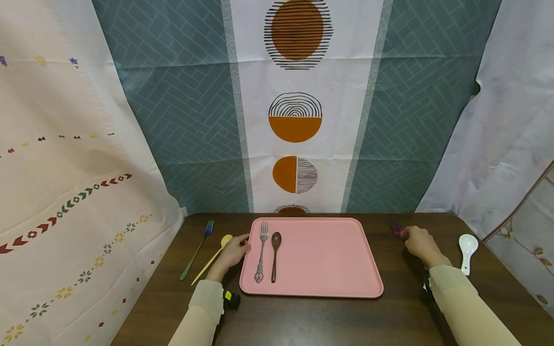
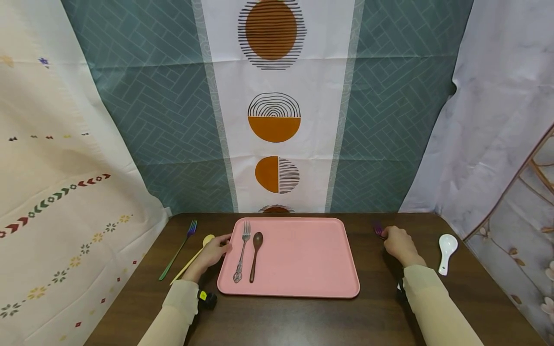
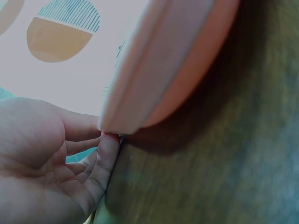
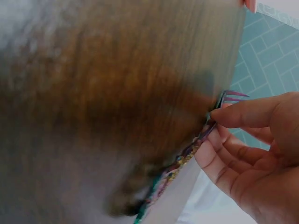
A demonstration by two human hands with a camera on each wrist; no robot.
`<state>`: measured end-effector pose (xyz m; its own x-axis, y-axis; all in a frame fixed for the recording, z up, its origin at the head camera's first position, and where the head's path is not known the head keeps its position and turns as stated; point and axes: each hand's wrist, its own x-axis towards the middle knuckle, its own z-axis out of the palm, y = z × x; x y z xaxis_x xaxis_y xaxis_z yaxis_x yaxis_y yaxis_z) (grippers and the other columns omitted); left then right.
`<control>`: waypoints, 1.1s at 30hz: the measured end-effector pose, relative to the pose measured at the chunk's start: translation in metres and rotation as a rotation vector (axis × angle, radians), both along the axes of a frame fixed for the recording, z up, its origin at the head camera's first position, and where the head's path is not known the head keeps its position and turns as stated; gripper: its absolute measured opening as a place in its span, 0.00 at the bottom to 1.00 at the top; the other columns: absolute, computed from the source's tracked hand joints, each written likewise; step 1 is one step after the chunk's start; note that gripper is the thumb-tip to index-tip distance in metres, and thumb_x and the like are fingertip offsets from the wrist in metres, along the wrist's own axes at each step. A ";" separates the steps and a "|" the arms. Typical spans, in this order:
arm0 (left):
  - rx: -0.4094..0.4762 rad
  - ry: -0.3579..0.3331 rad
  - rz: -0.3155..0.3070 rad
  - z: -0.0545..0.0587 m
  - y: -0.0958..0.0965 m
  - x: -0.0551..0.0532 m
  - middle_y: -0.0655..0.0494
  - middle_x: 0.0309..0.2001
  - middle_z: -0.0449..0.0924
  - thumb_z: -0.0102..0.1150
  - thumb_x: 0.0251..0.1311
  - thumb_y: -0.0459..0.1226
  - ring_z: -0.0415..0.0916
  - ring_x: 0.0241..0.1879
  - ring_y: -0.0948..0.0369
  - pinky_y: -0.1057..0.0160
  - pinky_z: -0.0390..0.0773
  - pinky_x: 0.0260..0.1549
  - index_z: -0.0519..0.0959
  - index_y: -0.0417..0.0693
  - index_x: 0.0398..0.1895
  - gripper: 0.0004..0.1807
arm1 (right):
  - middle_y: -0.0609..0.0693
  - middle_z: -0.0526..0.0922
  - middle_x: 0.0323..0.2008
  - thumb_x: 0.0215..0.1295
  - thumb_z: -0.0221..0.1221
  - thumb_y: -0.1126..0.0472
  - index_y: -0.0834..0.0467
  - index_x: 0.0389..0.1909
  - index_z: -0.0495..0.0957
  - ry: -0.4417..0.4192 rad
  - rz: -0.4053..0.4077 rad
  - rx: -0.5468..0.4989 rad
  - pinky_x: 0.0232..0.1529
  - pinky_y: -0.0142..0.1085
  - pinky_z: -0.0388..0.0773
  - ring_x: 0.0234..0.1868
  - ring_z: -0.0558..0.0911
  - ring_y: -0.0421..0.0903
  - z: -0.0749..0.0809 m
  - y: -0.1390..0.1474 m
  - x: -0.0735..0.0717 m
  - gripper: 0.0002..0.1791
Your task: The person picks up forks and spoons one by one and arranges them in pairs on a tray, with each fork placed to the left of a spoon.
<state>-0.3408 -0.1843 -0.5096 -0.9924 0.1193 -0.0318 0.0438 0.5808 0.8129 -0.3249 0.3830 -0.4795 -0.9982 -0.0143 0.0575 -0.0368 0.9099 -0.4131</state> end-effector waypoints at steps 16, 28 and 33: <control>-0.014 0.006 0.003 0.000 0.000 0.000 0.47 0.45 0.76 0.52 0.74 0.31 0.74 0.41 0.56 0.60 0.75 0.41 0.69 0.31 0.73 0.26 | 0.77 0.78 0.55 0.52 0.52 0.72 0.74 0.52 0.80 0.022 -0.020 -0.058 0.46 0.66 0.75 0.53 0.76 0.78 0.008 -0.003 -0.003 0.24; 0.009 0.011 -0.009 0.002 0.000 0.001 0.46 0.46 0.76 0.51 0.75 0.31 0.75 0.42 0.55 0.59 0.77 0.42 0.69 0.30 0.72 0.25 | 0.70 0.81 0.44 0.53 0.55 0.71 0.71 0.52 0.81 0.005 -0.039 -0.111 0.30 0.43 0.69 0.35 0.75 0.60 0.025 -0.023 -0.005 0.23; 0.008 0.011 -0.011 0.003 0.000 0.002 0.46 0.47 0.77 0.51 0.76 0.31 0.76 0.43 0.54 0.58 0.78 0.45 0.69 0.30 0.73 0.25 | 0.63 0.80 0.35 0.53 0.55 0.71 0.72 0.54 0.80 -0.026 -0.059 -0.153 0.26 0.41 0.69 0.28 0.76 0.56 0.025 -0.027 -0.007 0.25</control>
<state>-0.3391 -0.1846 -0.5062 -0.9912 0.1306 -0.0200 0.0591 0.5738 0.8168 -0.3320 0.3564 -0.4542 -0.9983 0.0512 0.0282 0.0274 0.8366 -0.5472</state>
